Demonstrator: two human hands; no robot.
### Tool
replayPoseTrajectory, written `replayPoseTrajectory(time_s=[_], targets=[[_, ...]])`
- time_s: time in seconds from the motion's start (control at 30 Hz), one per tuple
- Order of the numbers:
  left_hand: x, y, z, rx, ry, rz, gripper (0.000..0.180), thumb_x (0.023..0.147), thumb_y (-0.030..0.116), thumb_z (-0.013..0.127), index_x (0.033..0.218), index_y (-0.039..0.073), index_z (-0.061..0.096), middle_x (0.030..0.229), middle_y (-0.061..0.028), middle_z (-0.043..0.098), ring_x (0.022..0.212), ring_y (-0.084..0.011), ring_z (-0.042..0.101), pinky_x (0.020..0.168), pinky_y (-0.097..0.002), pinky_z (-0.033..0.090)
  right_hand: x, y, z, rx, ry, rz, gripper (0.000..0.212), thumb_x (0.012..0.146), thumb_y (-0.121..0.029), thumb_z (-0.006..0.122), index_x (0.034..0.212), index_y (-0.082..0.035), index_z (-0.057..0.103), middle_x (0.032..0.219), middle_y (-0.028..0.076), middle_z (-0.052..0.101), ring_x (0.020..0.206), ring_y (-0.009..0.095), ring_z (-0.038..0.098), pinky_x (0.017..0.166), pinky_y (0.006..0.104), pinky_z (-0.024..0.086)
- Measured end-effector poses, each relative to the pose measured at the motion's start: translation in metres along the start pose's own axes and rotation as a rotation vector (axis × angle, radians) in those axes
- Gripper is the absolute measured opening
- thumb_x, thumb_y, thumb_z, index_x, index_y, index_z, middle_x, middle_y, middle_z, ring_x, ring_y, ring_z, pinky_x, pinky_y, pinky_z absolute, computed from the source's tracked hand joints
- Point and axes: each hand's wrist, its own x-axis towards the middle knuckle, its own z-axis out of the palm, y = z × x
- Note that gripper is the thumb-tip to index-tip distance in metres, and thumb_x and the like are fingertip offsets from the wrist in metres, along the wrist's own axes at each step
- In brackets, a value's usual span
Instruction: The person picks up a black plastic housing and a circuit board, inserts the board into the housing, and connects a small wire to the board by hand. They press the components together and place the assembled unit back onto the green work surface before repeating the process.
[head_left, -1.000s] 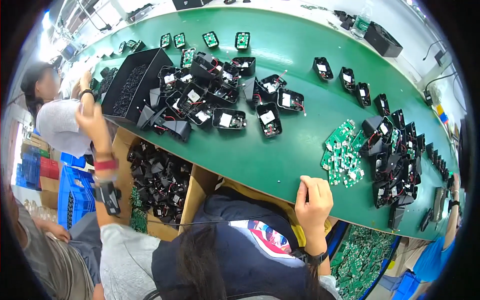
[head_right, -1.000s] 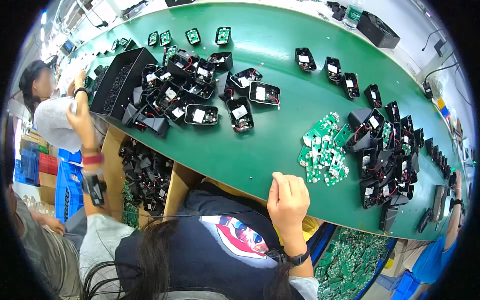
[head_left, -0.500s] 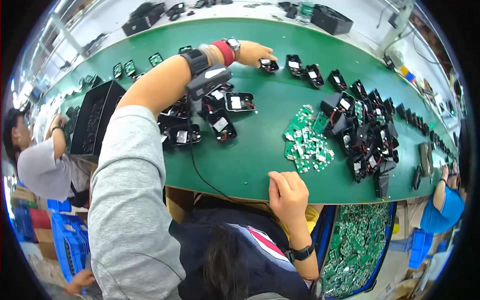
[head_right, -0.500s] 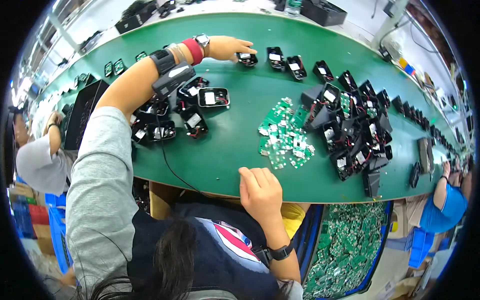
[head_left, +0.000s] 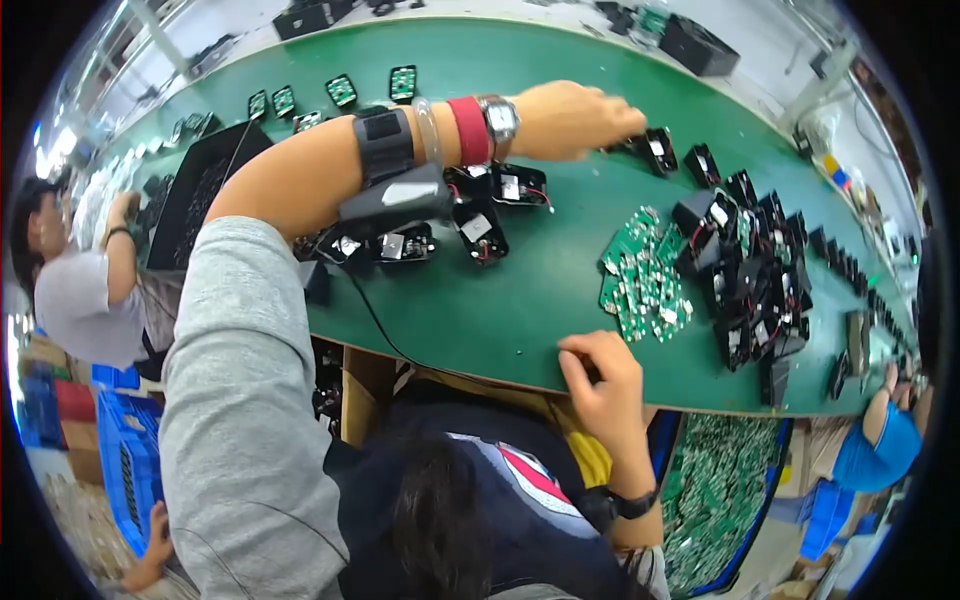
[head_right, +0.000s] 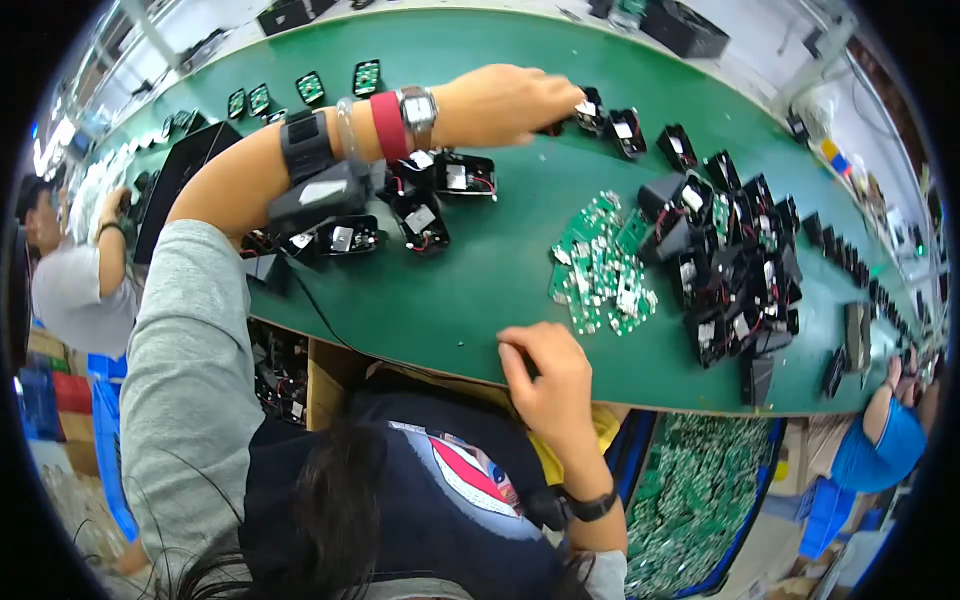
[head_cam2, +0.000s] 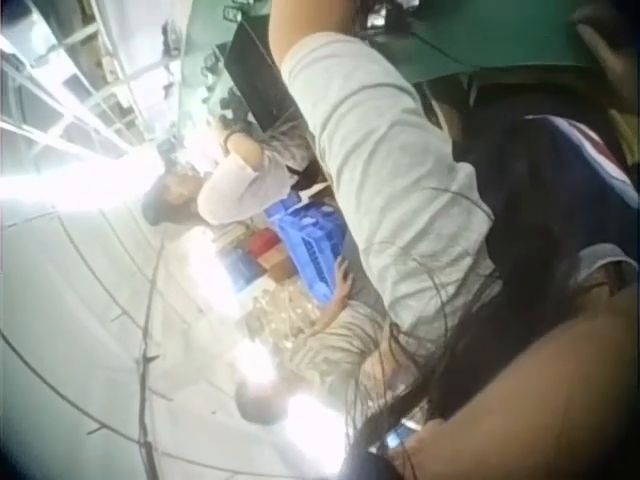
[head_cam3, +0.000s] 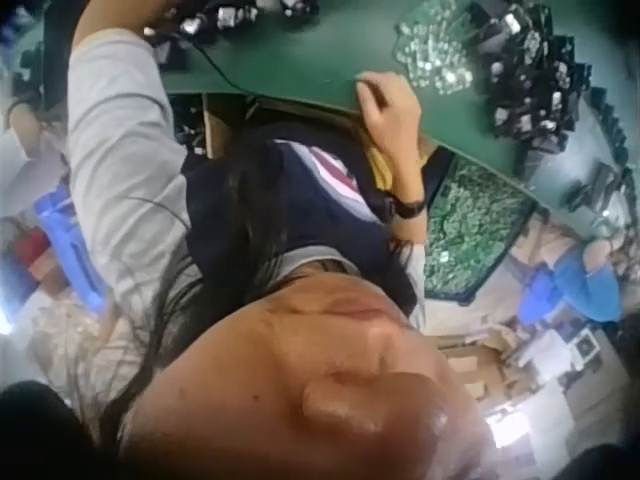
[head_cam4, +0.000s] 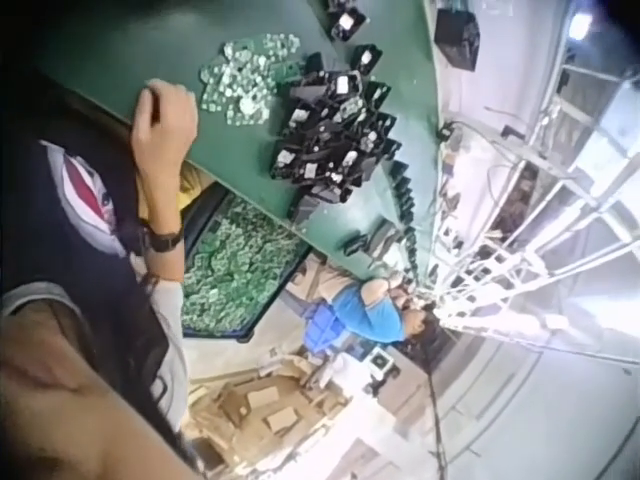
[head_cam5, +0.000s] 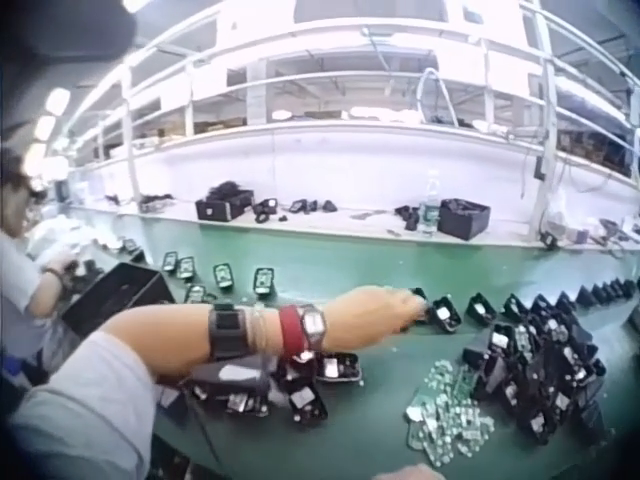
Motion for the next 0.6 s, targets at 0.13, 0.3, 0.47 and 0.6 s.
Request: replayPoseTrajectory(time_s=[0.13, 0.3, 0.47, 0.6], targets=[[-0.014, 0.044, -0.038, 0.108, 0.167, 0.154, 0.051, 0.075, 0.019, 0.07, 0.119, 0.025, 0.045, 0.098, -0.0055, 0.052, 0.08, -0.0209, 0.061, 0.054, -0.0274, 0.051, 0.034, 0.006, -0.034, 0.076, -0.003, 0.181, 0.03, 0.078, -0.009, 0.068, 0.106, -0.002, 0.06, 0.097, 0.011, 0.061, 0.093, 0.022, 0.058, 0.079, 0.0313, 0.046], [-0.032, 0.074, -0.055, 0.126, 0.209, 0.13, 0.018, 0.078, 0.017, 0.059, 0.095, 0.017, 0.058, 0.092, -0.0061, 0.05, 0.061, -0.0168, 0.058, 0.044, -0.0262, 0.046, 0.075, 0.032, -0.022, -0.688, 0.083, -0.143, 0.048, 0.077, -0.016, 0.071, 0.12, -0.003, 0.052, 0.112, 0.015, 0.057, 0.106, 0.03, 0.053, 0.088, 0.0409, 0.041], [-0.052, 0.081, -0.05, 0.165, 0.235, 0.089, 0.013, 0.077, 0.017, 0.06, 0.09, 0.017, 0.06, 0.088, -0.0046, 0.049, 0.062, -0.0156, 0.057, 0.044, -0.0267, 0.045, 0.071, 0.036, -0.018, -0.722, 0.009, 0.023, 0.059, 0.072, -0.025, 0.076, 0.121, -0.004, 0.051, 0.115, 0.014, 0.056, 0.11, 0.031, 0.051, 0.095, 0.0496, 0.033], [-0.068, 0.094, -0.054, -0.045, 0.23, -0.093, 0.01, 0.079, 0.017, 0.062, 0.089, 0.02, 0.063, 0.09, -0.0035, 0.051, 0.066, -0.0168, 0.058, 0.048, -0.03, 0.048, 0.071, 0.026, -0.02, -0.658, 0.091, -0.039, 0.068, 0.068, -0.023, 0.079, 0.126, -0.005, 0.048, 0.119, 0.012, 0.055, 0.113, 0.031, 0.05, 0.098, 0.0499, 0.033]])
